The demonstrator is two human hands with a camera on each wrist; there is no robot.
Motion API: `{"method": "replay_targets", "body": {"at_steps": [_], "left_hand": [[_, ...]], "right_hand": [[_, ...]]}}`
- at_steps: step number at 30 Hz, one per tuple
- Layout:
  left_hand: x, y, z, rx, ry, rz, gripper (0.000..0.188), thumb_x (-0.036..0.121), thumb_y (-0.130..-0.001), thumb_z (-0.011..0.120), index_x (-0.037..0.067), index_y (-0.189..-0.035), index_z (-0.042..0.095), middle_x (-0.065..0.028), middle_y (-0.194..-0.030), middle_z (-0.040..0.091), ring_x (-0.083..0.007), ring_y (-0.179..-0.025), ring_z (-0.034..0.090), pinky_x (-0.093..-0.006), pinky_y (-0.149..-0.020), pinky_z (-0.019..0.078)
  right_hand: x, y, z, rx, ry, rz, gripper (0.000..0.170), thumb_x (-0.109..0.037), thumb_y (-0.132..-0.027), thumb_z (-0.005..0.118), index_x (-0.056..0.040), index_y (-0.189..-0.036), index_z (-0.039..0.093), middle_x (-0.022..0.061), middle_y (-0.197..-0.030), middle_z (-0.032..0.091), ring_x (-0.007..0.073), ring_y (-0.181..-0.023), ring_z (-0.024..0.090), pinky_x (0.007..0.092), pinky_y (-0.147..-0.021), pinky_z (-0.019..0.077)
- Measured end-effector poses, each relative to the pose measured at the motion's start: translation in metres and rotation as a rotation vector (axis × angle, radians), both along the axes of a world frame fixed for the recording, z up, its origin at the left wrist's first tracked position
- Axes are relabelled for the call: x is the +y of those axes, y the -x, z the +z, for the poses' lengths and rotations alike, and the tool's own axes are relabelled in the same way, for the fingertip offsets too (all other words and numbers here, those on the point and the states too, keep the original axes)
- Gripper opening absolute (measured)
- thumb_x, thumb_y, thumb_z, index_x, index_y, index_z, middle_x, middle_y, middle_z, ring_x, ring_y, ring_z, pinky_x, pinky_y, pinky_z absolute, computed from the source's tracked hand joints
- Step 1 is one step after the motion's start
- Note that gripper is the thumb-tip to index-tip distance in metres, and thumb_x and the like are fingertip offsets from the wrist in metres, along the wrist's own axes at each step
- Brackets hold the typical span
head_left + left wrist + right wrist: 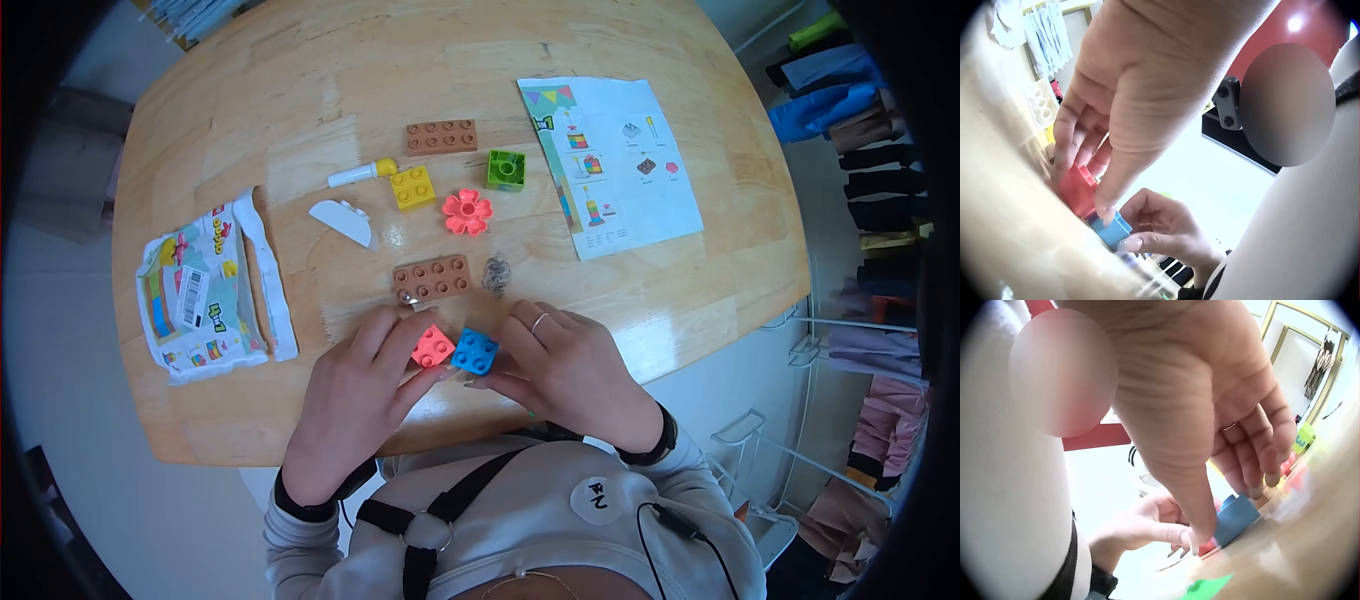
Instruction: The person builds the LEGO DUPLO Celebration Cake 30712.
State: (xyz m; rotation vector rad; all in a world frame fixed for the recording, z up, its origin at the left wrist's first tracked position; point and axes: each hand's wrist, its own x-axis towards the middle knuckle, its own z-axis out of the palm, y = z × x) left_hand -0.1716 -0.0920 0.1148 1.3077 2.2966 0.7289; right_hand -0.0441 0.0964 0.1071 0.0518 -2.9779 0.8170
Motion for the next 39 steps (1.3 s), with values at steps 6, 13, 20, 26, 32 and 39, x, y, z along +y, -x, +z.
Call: {"method": "replay_targets", "body": {"at_steps": [6,13,20,26,32,39], "left_hand": [[-0.002,0.002,0.005,0.095,-0.018,-0.024,0.048,0.025,-0.079,0.074,0.009,-0.121,0.057,-0.0101,-0.098,0.057,-0.0312,-0.084,0.062,-0.0400,-0.069,0.0519],[-0.006,-0.001,-0.005,0.045,-0.002,-0.042,0.038,0.020,-0.083,0.071,0.013,-0.118,0.059,-0.0080,-0.097,0.059,-0.0314,-0.082,0.062,-0.0402,-0.066,0.0521],[-0.003,0.001,0.000,0.010,0.037,-0.082,0.029,0.016,-0.087,0.065,0.006,-0.112,0.055,-0.0117,-0.101,0.057,-0.0319,-0.086,0.063,-0.0421,-0.068,0.0522],[0.003,-0.005,-0.005,0.024,-0.005,-0.057,0.037,0.021,-0.088,0.066,0.006,-0.119,0.052,-0.0119,-0.098,0.058,-0.0323,-0.083,0.064,-0.0415,-0.064,0.0523],[0.001,0.003,0.025,0.094,0.017,0.075,0.060,0.026,-0.075,0.080,0.011,-0.128,0.056,-0.0087,-0.081,0.063,-0.0236,-0.066,0.063,-0.0350,-0.061,0.0501],[0.029,0.048,0.042,0.345,-0.105,0.163,0.039,0.016,-0.075,0.079,0.006,-0.110,0.066,-0.0089,-0.084,0.062,-0.0251,-0.077,0.063,-0.0354,-0.066,0.0486]], "right_hand": [[0.002,-0.003,0.001,0.020,0.005,-0.002,0.038,-0.028,-0.076,0.077,-0.0057,-0.100,0.058,0.0069,-0.088,0.058,0.0254,-0.075,0.063,0.0363,-0.060,0.0503],[-0.006,-0.001,-0.003,-0.007,0.039,0.032,0.043,-0.018,-0.078,0.075,-0.0074,-0.116,0.058,0.0077,-0.095,0.058,0.0280,-0.079,0.062,0.0382,-0.063,0.0521],[-0.005,0.002,-0.001,-0.055,0.016,-0.057,0.035,-0.018,-0.082,0.070,-0.0051,-0.110,0.054,0.0113,-0.099,0.057,0.0279,-0.083,0.065,0.0369,-0.063,0.0544],[-0.008,0.004,-0.003,-0.053,0.102,-0.017,0.039,-0.022,-0.084,0.070,-0.0040,-0.113,0.052,0.0149,-0.101,0.057,0.0317,-0.084,0.064,0.0397,-0.065,0.0540],[0.014,0.002,0.030,-0.205,0.348,-0.061,0.054,-0.023,-0.084,0.071,-0.0037,-0.129,0.049,0.0171,-0.103,0.055,0.0364,-0.084,0.062,0.0440,-0.069,0.0518],[0.047,0.017,0.036,-0.105,0.195,-0.124,0.047,-0.015,-0.084,0.071,-0.0035,-0.125,0.054,0.0177,-0.105,0.055,0.0390,-0.086,0.060,0.0438,-0.072,0.0499]]}}
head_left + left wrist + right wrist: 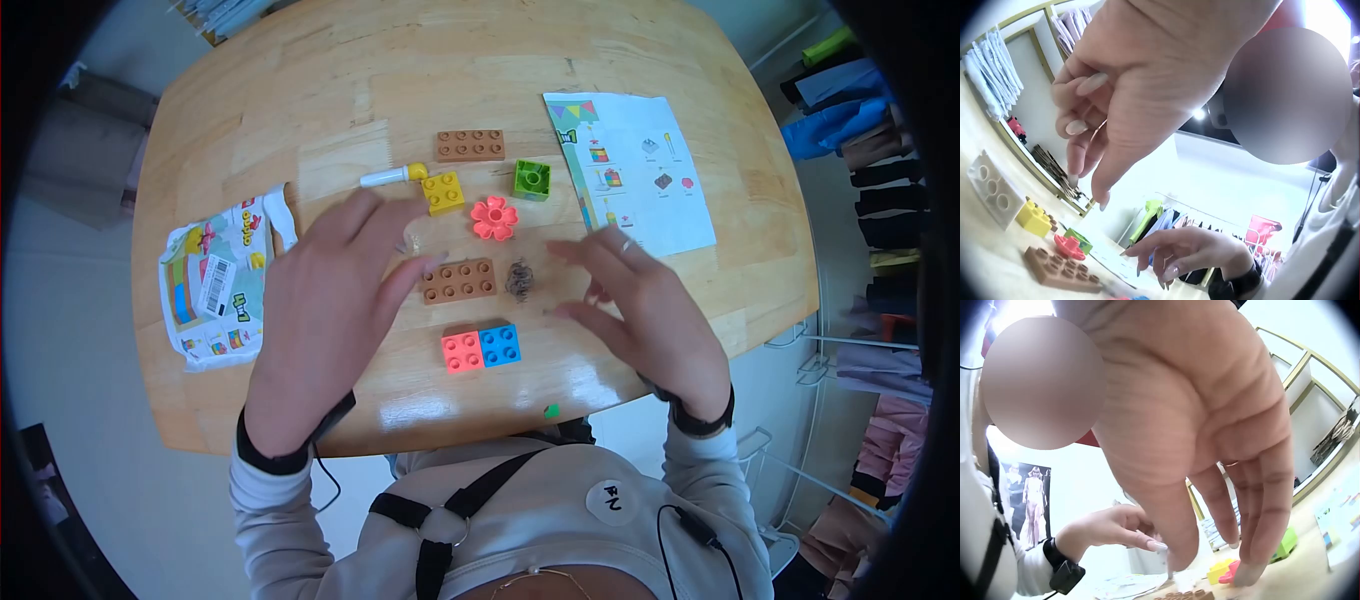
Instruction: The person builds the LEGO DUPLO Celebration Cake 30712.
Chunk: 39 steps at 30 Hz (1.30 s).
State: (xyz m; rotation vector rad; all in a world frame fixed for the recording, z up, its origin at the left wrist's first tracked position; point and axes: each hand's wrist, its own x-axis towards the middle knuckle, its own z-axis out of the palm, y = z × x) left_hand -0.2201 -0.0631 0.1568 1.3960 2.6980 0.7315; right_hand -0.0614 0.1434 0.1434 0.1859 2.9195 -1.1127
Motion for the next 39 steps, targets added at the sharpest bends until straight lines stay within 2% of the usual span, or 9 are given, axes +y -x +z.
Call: {"method": "replay_targets", "body": {"at_steps": [2,9,13,16,22,25,28,32,39], "left_hand": [[0.017,0.017,-0.006,0.164,-0.007,-0.113,0.040,0.015,-0.076,0.077,0.006,-0.112,0.063,-0.0100,-0.096,0.062,-0.0279,-0.087,0.063,-0.0377,-0.071,0.0501],[0.053,0.043,-0.037,0.176,0.256,-0.201,0.045,0.011,-0.076,0.074,0.006,-0.118,0.057,-0.0107,-0.102,0.057,-0.0318,-0.095,0.060,-0.0408,-0.077,0.0516],[0.050,0.051,-0.039,0.075,0.142,-0.234,0.042,0.007,-0.075,0.073,0.004,-0.114,0.059,-0.0118,-0.100,0.057,-0.0326,-0.093,0.060,-0.0400,-0.077,0.0507],[0.040,0.047,-0.018,-0.019,0.037,-0.213,0.042,0.005,-0.074,0.074,0.003,-0.114,0.061,-0.0122,-0.097,0.058,-0.0318,-0.090,0.060,-0.0372,-0.076,0.0506],[-0.013,0.023,0.004,-0.281,-0.131,-0.267,0.047,0.001,-0.070,0.078,0.002,-0.115,0.065,-0.0113,-0.101,0.063,-0.0229,-0.087,0.063,-0.0298,-0.074,0.0526],[-0.039,0.010,-0.006,-0.448,-0.123,-0.196,0.047,-0.001,-0.069,0.079,0.000,-0.114,0.065,-0.0119,-0.105,0.064,-0.0198,-0.088,0.064,-0.0280,-0.071,0.0543],[-0.058,0.001,-0.018,-0.515,-0.088,-0.121,0.047,-0.004,-0.068,0.078,0.001,-0.113,0.065,-0.0121,-0.107,0.064,-0.0196,-0.087,0.065,-0.0263,-0.067,0.0553],[-0.068,-0.009,-0.022,-0.480,0.047,0.013,0.044,-0.002,-0.070,0.077,0.004,-0.112,0.066,-0.0111,-0.108,0.064,-0.0200,-0.088,0.064,-0.0281,-0.066,0.0527],[-0.065,-0.009,-0.034,-0.408,0.105,-0.024,0.046,-0.003,-0.069,0.074,0.005,-0.113,0.066,-0.0107,-0.108,0.064,-0.0234,-0.094,0.063,-0.0300,-0.072,0.0515]], "right_hand": [[0.009,0.019,-0.006,0.119,-0.119,-0.044,0.047,-0.002,-0.081,0.071,-0.0054,-0.125,0.056,0.0135,-0.106,0.058,0.0291,-0.082,0.063,0.0352,-0.072,0.0534],[0.023,0.072,-0.045,0.306,-0.594,0.109,0.038,-0.006,-0.084,0.064,-0.0092,-0.121,0.059,0.0118,-0.119,0.055,0.0308,-0.101,0.060,0.0412,-0.080,0.0523],[0.023,0.071,-0.037,0.184,-0.575,0.091,0.029,0.000,-0.080,0.064,-0.0020,-0.108,0.058,0.0154,-0.115,0.056,0.0298,-0.098,0.061,0.0390,-0.072,0.0542],[0.025,0.052,-0.017,0.113,-0.309,-0.026,0.021,-0.003,-0.080,0.067,-0.0012,-0.099,0.057,0.0146,-0.111,0.058,0.0306,-0.090,0.063,0.0392,-0.070,0.0541],[0.019,0.008,0.009,0.031,0.260,-0.001,0.037,-0.001,-0.084,0.068,-0.0006,-0.118,0.055,0.0072,-0.097,0.061,0.0151,-0.078,0.061,0.0284,-0.067,0.0533],[0.014,-0.005,-0.004,-0.138,1.066,-0.235,0.046,0.006,-0.086,0.063,0.0026,-0.130,0.049,0.0045,-0.108,0.058,0.0118,-0.095,0.060,0.0263,-0.075,0.0531],[0.008,-0.011,-0.020,-0.021,1.150,-0.277,0.052,0.012,-0.085,0.060,0.0022,-0.134,0.046,0.0080,-0.119,0.053,0.0171,-0.108,0.059,0.0295,-0.085,0.0526],[0.012,-0.015,-0.034,-0.092,0.936,-0.114,0.050,0.014,-0.081,0.062,-0.0006,-0.128,0.054,0.0112,-0.129,0.048,0.0218,-0.112,0.059,0.0346,-0.095,0.0516],[0.007,0.001,-0.026,-0.159,0.393,-0.050,0.046,0.006,-0.069,0.076,-0.0068,-0.112,0.063,0.0074,-0.105,0.068,0.0255,-0.103,0.061,0.0365,-0.088,0.0504]]}}
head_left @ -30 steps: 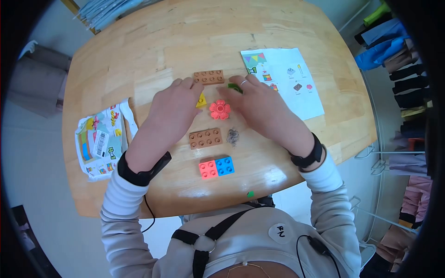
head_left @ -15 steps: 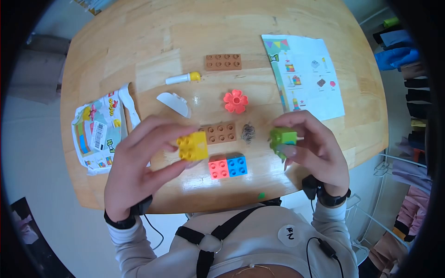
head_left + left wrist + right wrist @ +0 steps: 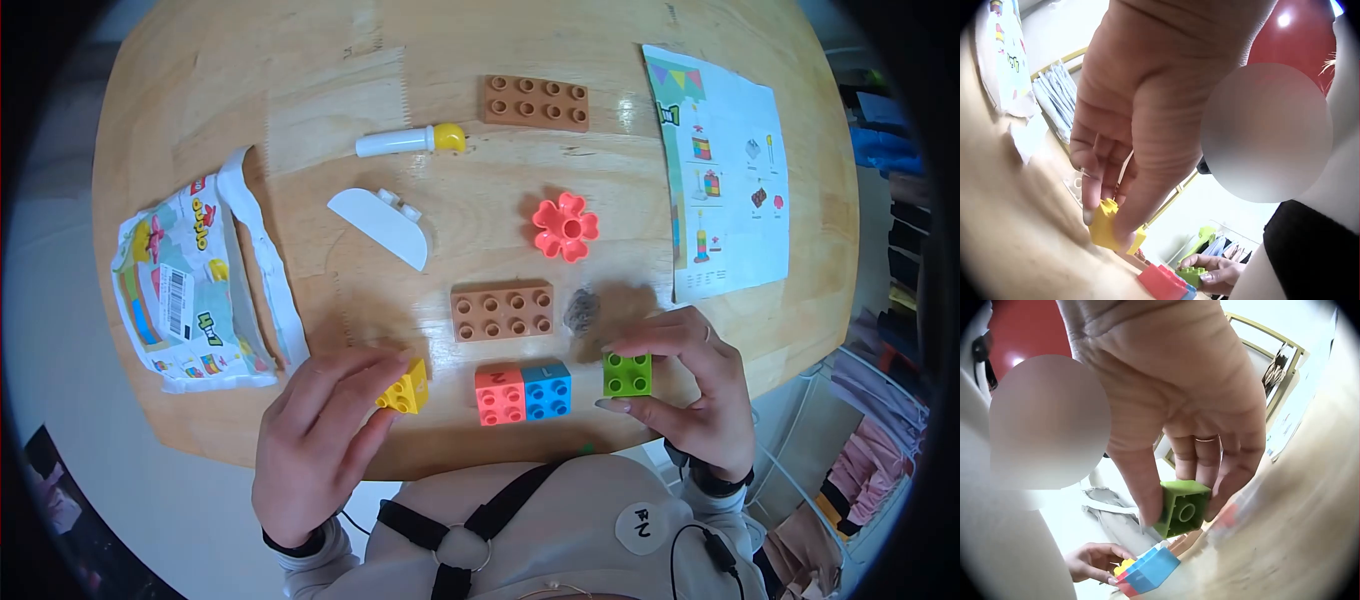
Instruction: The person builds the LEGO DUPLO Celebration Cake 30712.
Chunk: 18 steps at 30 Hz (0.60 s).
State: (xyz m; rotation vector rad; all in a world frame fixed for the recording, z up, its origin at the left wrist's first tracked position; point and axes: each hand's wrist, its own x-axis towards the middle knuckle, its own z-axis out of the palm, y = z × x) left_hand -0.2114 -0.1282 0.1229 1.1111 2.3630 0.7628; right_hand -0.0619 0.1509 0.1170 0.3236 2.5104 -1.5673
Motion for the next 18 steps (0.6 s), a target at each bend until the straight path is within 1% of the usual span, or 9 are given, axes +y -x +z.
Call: {"method": "replay_targets", "body": {"at_steps": [3,9,11,12,13,14,15,17,18], "left_hand": [[0.002,0.001,-0.004,-0.054,-0.006,-0.020,0.047,-0.004,-0.069,0.073,0.005,-0.115,0.065,-0.0117,-0.113,0.062,-0.0265,-0.096,0.062,-0.0316,-0.075,0.0514],[0.010,0.002,0.001,0.013,0.050,-0.129,0.050,-0.003,-0.068,0.074,0.004,-0.117,0.066,-0.0139,-0.121,0.057,-0.0220,-0.086,0.059,-0.0310,-0.069,0.0493],[0.013,0.001,0.006,0.113,-0.020,-0.052,0.050,0.004,-0.066,0.080,0.005,-0.114,0.067,-0.0129,-0.105,0.062,-0.0189,-0.073,0.057,-0.0290,-0.061,0.0469],[0.014,0.000,0.011,0.116,-0.020,-0.052,0.050,0.004,-0.066,0.080,0.005,-0.114,0.067,-0.0129,-0.105,0.062,-0.0189,-0.073,0.057,-0.0290,-0.061,0.0469],[0.015,-0.002,0.018,0.114,-0.013,-0.076,0.048,0.010,-0.066,0.082,0.005,-0.112,0.067,-0.0100,-0.094,0.062,-0.0188,-0.068,0.057,-0.0293,-0.057,0.0465],[0.016,-0.006,0.022,0.114,-0.007,-0.100,0.048,0.016,-0.066,0.084,0.005,-0.109,0.067,-0.0072,-0.083,0.061,-0.0188,-0.062,0.056,-0.0297,-0.054,0.0461],[0.019,-0.010,0.019,0.121,-0.010,-0.099,0.048,0.016,-0.066,0.084,0.005,-0.109,0.067,-0.0072,-0.083,0.061,-0.0188,-0.062,0.056,-0.0297,-0.054,0.0461],[0.030,-0.022,0.007,0.259,-0.081,-0.239,0.040,0.024,-0.080,0.074,0.002,-0.111,0.063,-0.0011,-0.069,0.051,-0.0172,-0.055,0.053,-0.0301,-0.048,0.0455],[0.039,-0.027,0.006,0.309,-0.005,-0.284,0.039,0.025,-0.082,0.068,0.002,-0.112,0.062,-0.0013,-0.067,0.048,-0.0151,-0.053,0.052,-0.0290,-0.048,0.0445]], "right_hand": [[0.000,0.004,-0.005,0.036,-0.094,0.028,0.047,0.004,-0.066,0.077,-0.0081,-0.110,0.064,0.0061,-0.105,0.069,0.0276,-0.103,0.061,0.0384,-0.091,0.0473],[-0.009,0.012,-0.008,0.119,-0.262,-0.010,0.047,-0.001,-0.066,0.079,-0.0082,-0.110,0.064,0.0080,-0.111,0.067,0.0291,-0.102,0.060,0.0360,-0.088,0.0467],[-0.014,0.010,0.000,0.150,-0.344,-0.036,0.048,-0.003,-0.066,0.081,-0.0081,-0.110,0.064,0.0087,-0.110,0.066,0.0283,-0.100,0.059,0.0351,-0.085,0.0477],[-0.019,0.007,0.011,0.170,-0.493,-0.040,0.049,-0.007,-0.065,0.082,-0.0078,-0.111,0.065,0.0091,-0.106,0.065,0.0270,-0.095,0.060,0.0352,-0.079,0.0485],[-0.021,0.004,0.018,0.190,-0.643,-0.044,0.051,-0.010,-0.065,0.084,-0.0075,-0.112,0.065,0.0096,-0.101,0.063,0.0257,-0.089,0.060,0.0353,-0.073,0.0493],[-0.021,-0.003,0.012,0.315,-0.622,0.013,0.051,-0.018,-0.067,0.083,-0.0067,-0.113,0.065,0.0049,-0.088,0.059,0.0189,-0.073,0.058,0.0318,-0.059,0.0476],[-0.024,-0.004,0.013,0.322,-0.626,0.011,0.051,-0.018,-0.067,0.083,-0.0067,-0.113,0.065,0.0049,-0.088,0.059,0.0189,-0.073,0.058,0.0318,-0.059,0.0476],[-0.032,-0.003,0.014,0.233,-0.550,0.277,0.047,-0.024,-0.073,0.079,-0.0058,-0.115,0.065,0.0007,-0.084,0.058,0.0138,-0.063,0.057,0.0278,-0.052,0.0457],[-0.040,-0.001,0.006,0.291,-0.554,0.263,0.043,-0.021,-0.077,0.072,-0.0052,-0.116,0.064,-0.0015,-0.081,0.057,0.0099,-0.060,0.057,0.0247,-0.047,0.0444]]}}
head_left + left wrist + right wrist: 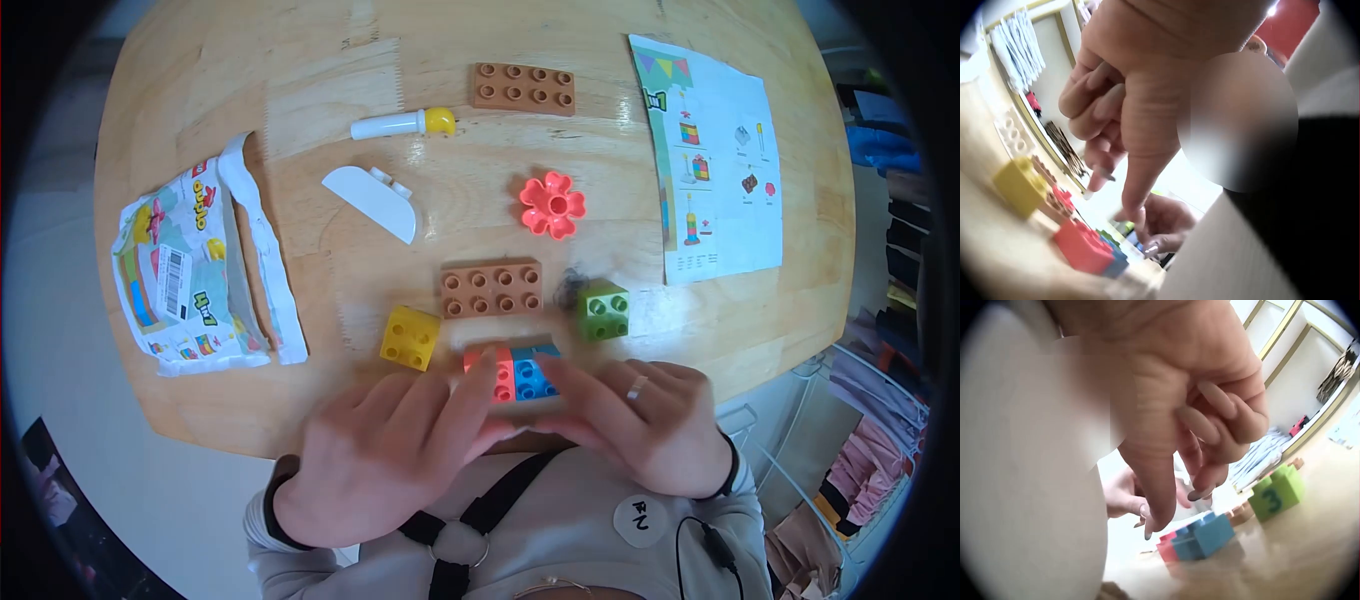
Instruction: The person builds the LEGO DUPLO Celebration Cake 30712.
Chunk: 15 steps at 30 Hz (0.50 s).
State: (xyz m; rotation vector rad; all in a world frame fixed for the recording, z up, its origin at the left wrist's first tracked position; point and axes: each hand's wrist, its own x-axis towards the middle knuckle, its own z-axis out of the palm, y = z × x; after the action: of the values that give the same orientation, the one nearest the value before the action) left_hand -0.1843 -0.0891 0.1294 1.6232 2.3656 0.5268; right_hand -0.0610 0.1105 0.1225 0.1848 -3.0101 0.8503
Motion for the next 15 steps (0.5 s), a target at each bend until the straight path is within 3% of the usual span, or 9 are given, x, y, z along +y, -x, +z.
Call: {"method": "replay_targets", "body": {"at_steps": [1,3,4,8,10,13,15], "left_hand": [[0.003,-0.004,-0.004,0.009,-0.007,0.002,0.039,0.025,-0.082,0.068,0.002,-0.112,0.062,-0.0013,-0.067,0.048,-0.0151,-0.053,0.052,-0.0290,-0.048,0.0445],[0.005,-0.010,-0.009,0.101,0.231,-0.133,0.047,0.028,-0.079,0.075,0.005,-0.117,0.061,-0.0015,-0.077,0.058,-0.0159,-0.059,0.059,-0.0309,-0.045,0.0439],[0.007,-0.010,-0.005,0.079,0.295,-0.157,0.046,0.021,-0.082,0.070,0.005,-0.124,0.058,-0.0027,-0.088,0.058,-0.0157,-0.067,0.061,-0.0303,-0.048,0.0460],[0.005,-0.005,0.006,0.081,0.287,-0.214,0.048,0.014,-0.080,0.067,0.006,-0.126,0.058,-0.0047,-0.096,0.056,-0.0155,-0.074,0.061,-0.0299,-0.053,0.0488],[0.002,-0.003,0.009,0.036,0.237,-0.220,0.051,0.009,-0.078,0.066,0.006,-0.127,0.057,-0.0061,-0.108,0.055,-0.0168,-0.085,0.062,-0.0298,-0.061,0.0531],[-0.003,-0.006,0.015,0.071,0.192,-0.197,0.048,0.009,-0.079,0.066,0.005,-0.126,0.057,-0.0069,-0.114,0.056,-0.0197,-0.092,0.063,-0.0311,-0.069,0.0556],[-0.008,-0.011,0.010,0.067,0.135,-0.168,0.050,0.007,-0.078,0.064,0.002,-0.126,0.055,-0.0082,-0.111,0.053,-0.0188,-0.090,0.062,-0.0288,-0.067,0.0548]], "right_hand": [[-0.001,-0.001,-0.001,0.009,-0.007,0.002,0.043,-0.021,-0.077,0.072,-0.0052,-0.116,0.064,-0.0015,-0.081,0.057,0.0099,-0.060,0.057,0.0247,-0.047,0.0444],[-0.004,-0.004,-0.001,-0.110,-0.175,0.172,0.044,-0.015,-0.077,0.067,-0.0043,-0.119,0.062,0.0002,-0.081,0.058,0.0104,-0.062,0.059,0.0247,-0.046,0.0462],[-0.006,-0.007,-0.001,-0.131,-0.169,0.152,0.047,-0.009,-0.075,0.063,-0.0069,-0.122,0.061,0.0007,-0.084,0.058,0.0103,-0.062,0.059,0.0250,-0.046,0.0478],[0.002,-0.015,0.005,-0.151,-0.177,0.142,0.047,-0.008,-0.076,0.062,-0.0102,-0.123,0.061,0.0053,-0.093,0.059,0.0140,-0.072,0.063,0.0261,-0.052,0.0522],[0.005,-0.019,0.006,-0.174,-0.026,0.105,0.047,-0.006,-0.076,0.061,-0.0130,-0.122,0.061,0.0106,-0.106,0.058,0.0200,-0.087,0.065,0.0281,-0.060,0.0557],[0.005,-0.024,0.008,-0.139,0.044,0.034,0.043,-0.009,-0.079,0.064,-0.0104,-0.121,0.061,0.0138,-0.114,0.056,0.0247,-0.097,0.064,0.0303,-0.067,0.0566],[-0.001,-0.027,0.010,-0.115,0.055,-0.014,0.042,-0.010,-0.079,0.065,-0.0083,-0.121,0.060,0.0139,-0.115,0.055,0.0250,-0.097,0.063,0.0311,-0.067,0.0566]]}}
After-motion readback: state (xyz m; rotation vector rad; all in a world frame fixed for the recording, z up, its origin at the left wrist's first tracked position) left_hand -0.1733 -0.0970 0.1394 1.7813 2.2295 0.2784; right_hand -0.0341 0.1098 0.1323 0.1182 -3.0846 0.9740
